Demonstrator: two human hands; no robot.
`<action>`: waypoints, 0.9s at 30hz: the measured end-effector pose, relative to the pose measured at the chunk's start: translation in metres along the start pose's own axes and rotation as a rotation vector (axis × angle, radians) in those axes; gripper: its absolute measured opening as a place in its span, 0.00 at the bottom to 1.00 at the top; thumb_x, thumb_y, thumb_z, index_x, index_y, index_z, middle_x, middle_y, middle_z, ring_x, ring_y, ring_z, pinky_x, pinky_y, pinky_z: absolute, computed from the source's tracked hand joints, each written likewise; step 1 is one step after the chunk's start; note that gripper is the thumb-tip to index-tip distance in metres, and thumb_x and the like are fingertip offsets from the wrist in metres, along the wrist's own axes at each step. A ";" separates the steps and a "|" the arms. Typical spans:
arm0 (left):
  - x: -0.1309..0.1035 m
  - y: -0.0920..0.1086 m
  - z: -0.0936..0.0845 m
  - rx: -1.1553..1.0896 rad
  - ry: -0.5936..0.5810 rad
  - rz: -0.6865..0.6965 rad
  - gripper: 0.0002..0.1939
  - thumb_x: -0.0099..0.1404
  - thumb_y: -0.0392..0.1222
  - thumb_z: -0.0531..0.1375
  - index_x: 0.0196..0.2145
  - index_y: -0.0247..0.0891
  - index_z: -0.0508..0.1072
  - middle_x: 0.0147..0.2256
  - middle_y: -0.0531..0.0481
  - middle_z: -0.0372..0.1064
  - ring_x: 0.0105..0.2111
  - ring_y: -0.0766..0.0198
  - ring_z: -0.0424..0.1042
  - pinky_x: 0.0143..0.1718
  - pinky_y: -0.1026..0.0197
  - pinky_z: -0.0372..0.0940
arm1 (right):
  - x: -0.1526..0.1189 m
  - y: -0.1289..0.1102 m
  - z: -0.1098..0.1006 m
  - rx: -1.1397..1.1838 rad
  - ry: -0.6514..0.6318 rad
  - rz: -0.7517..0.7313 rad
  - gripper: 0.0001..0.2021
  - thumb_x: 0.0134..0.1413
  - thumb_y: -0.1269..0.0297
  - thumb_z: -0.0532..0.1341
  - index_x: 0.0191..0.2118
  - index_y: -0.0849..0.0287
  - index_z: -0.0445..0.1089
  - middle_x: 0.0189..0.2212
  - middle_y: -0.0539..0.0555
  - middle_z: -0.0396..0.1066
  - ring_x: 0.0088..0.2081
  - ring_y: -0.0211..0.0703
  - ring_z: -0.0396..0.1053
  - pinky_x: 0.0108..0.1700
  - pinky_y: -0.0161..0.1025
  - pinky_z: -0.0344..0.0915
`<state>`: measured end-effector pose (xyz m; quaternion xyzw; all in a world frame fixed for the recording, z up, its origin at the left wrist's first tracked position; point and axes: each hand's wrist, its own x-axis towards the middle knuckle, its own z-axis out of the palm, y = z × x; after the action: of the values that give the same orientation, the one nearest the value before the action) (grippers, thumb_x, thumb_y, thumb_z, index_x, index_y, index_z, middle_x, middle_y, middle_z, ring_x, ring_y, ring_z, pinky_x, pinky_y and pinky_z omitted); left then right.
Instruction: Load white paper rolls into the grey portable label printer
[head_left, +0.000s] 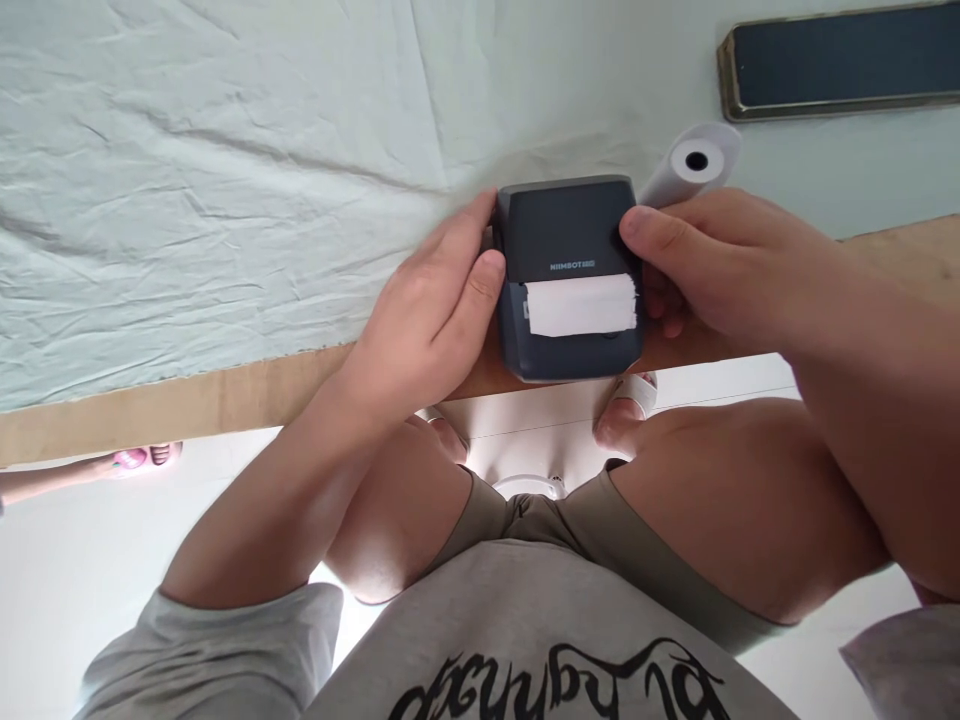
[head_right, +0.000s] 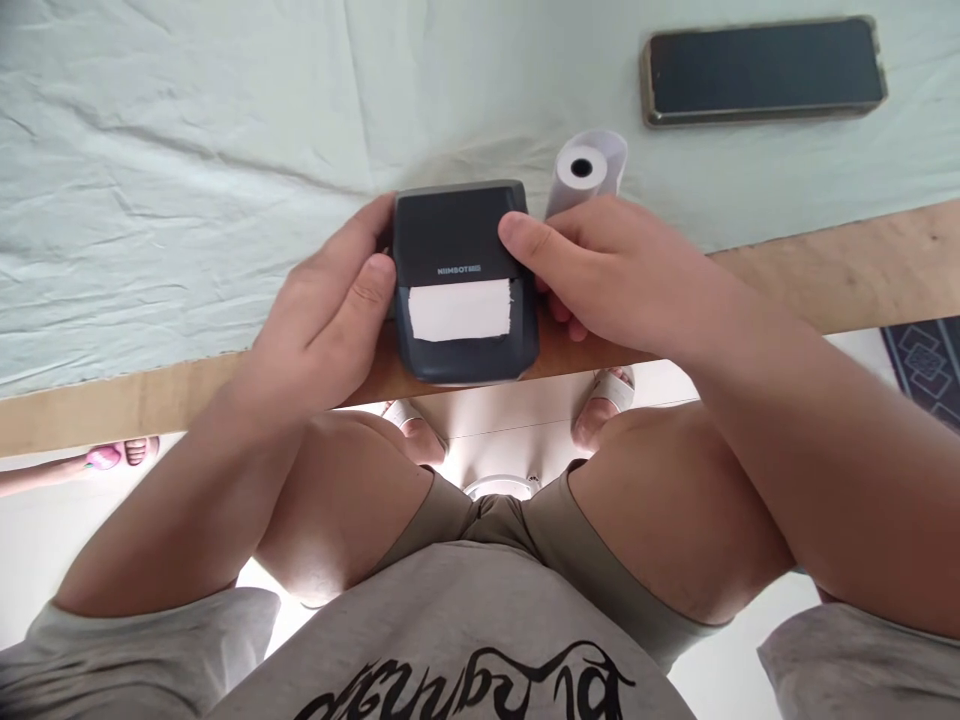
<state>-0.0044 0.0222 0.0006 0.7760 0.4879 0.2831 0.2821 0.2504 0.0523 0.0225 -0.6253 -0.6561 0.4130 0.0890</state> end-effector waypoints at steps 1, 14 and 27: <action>0.000 0.000 -0.001 -0.002 -0.019 0.018 0.27 0.86 0.54 0.48 0.72 0.41 0.71 0.71 0.43 0.75 0.71 0.47 0.74 0.72 0.45 0.70 | -0.001 -0.001 0.000 -0.013 0.008 0.008 0.38 0.77 0.33 0.51 0.25 0.62 0.66 0.20 0.50 0.65 0.20 0.28 0.61 0.27 0.36 0.58; -0.015 -0.008 0.005 0.168 -0.139 0.000 0.57 0.64 0.70 0.76 0.78 0.42 0.58 0.80 0.34 0.58 0.80 0.34 0.60 0.79 0.35 0.63 | -0.011 -0.013 0.013 -0.284 0.229 -0.069 0.30 0.78 0.43 0.57 0.28 0.60 0.57 0.23 0.49 0.62 0.25 0.30 0.55 0.33 0.38 0.50; -0.011 -0.003 0.005 0.301 -0.187 -0.075 0.64 0.64 0.67 0.76 0.82 0.35 0.52 0.80 0.29 0.57 0.79 0.29 0.59 0.79 0.32 0.59 | -0.011 -0.009 0.014 -0.390 0.210 -0.028 0.31 0.81 0.43 0.52 0.27 0.60 0.55 0.21 0.49 0.58 0.24 0.30 0.52 0.32 0.39 0.47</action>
<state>-0.0064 0.0120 -0.0065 0.8137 0.5251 0.1228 0.2171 0.2372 0.0378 0.0238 -0.6612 -0.7192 0.2095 0.0400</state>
